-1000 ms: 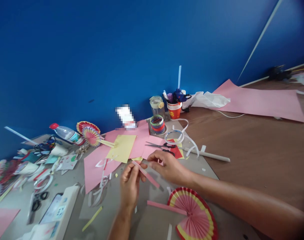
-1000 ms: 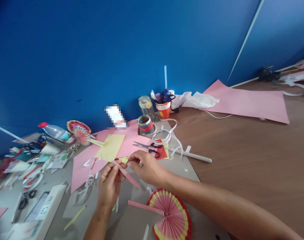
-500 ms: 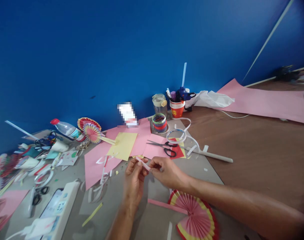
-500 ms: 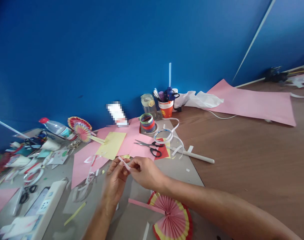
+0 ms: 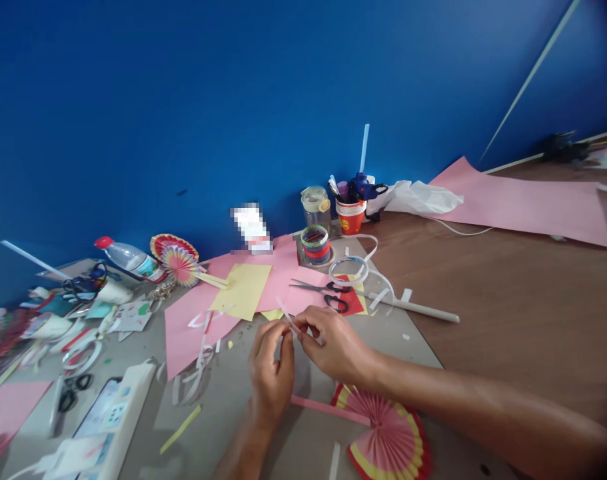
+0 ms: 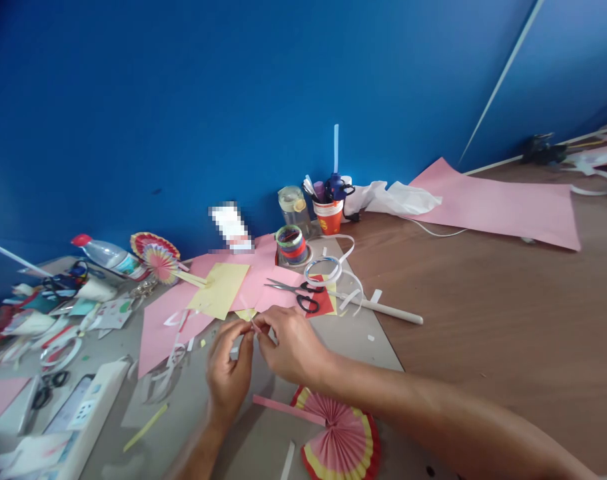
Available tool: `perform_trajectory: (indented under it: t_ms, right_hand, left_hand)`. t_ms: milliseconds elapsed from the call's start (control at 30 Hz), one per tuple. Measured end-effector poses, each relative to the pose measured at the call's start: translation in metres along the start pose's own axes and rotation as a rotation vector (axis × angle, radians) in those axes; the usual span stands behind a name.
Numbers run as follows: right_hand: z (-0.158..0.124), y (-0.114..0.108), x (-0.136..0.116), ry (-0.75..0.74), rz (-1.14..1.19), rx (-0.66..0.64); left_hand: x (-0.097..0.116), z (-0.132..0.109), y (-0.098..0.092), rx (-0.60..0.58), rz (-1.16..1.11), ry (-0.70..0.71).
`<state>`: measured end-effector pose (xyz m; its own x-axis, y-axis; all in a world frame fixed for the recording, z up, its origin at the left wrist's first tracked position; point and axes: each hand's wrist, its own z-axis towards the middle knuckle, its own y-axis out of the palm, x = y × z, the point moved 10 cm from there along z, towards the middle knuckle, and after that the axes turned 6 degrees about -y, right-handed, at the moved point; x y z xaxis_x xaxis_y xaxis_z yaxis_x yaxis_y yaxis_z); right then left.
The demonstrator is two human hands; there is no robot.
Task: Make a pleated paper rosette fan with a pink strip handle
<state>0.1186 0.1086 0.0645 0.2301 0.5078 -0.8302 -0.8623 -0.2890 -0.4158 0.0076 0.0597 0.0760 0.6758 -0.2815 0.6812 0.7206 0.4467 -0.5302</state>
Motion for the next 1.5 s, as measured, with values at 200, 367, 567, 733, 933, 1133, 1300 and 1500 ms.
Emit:
perform_trajectory:
  t_ms: [200, 367, 567, 733, 933, 1133, 1300, 1500]
  right_hand:
    - [-0.002, 0.003, -0.01, -0.107, -0.045, -0.034]
    - [-0.004, 0.003, -0.014, -0.172, -0.063, -0.027]
    - [-0.008, 0.005, -0.016, -0.183, -0.045, -0.017]
    - [-0.01, 0.007, -0.017, -0.197, -0.062, -0.018]
    - [-0.011, 0.008, -0.016, -0.23, -0.105, -0.016]
    - [-0.009, 0.01, -0.016, -0.236, -0.129, -0.022]
    - [-0.007, 0.011, -0.01, -0.168, -0.068, -0.061]
    - [-0.003, 0.01, -0.004, -0.081, 0.006, -0.094]
  left_hand:
    - [0.013, -0.002, -0.003, 0.027, 0.114, 0.148]
    - [0.015, -0.005, -0.002, 0.024, 0.16, 0.187]
    - [0.019, -0.005, -0.002, 0.047, 0.213, 0.199]
    - [0.019, -0.004, -0.001, 0.035, 0.217, 0.196]
    - [0.016, -0.005, 0.003, 0.016, 0.233, 0.2]
    - [0.014, -0.003, 0.005, 0.013, 0.212, 0.175]
    - [0.012, -0.002, 0.006, -0.008, 0.19, 0.164]
    - [0.006, 0.003, 0.008, -0.063, 0.12, 0.051]
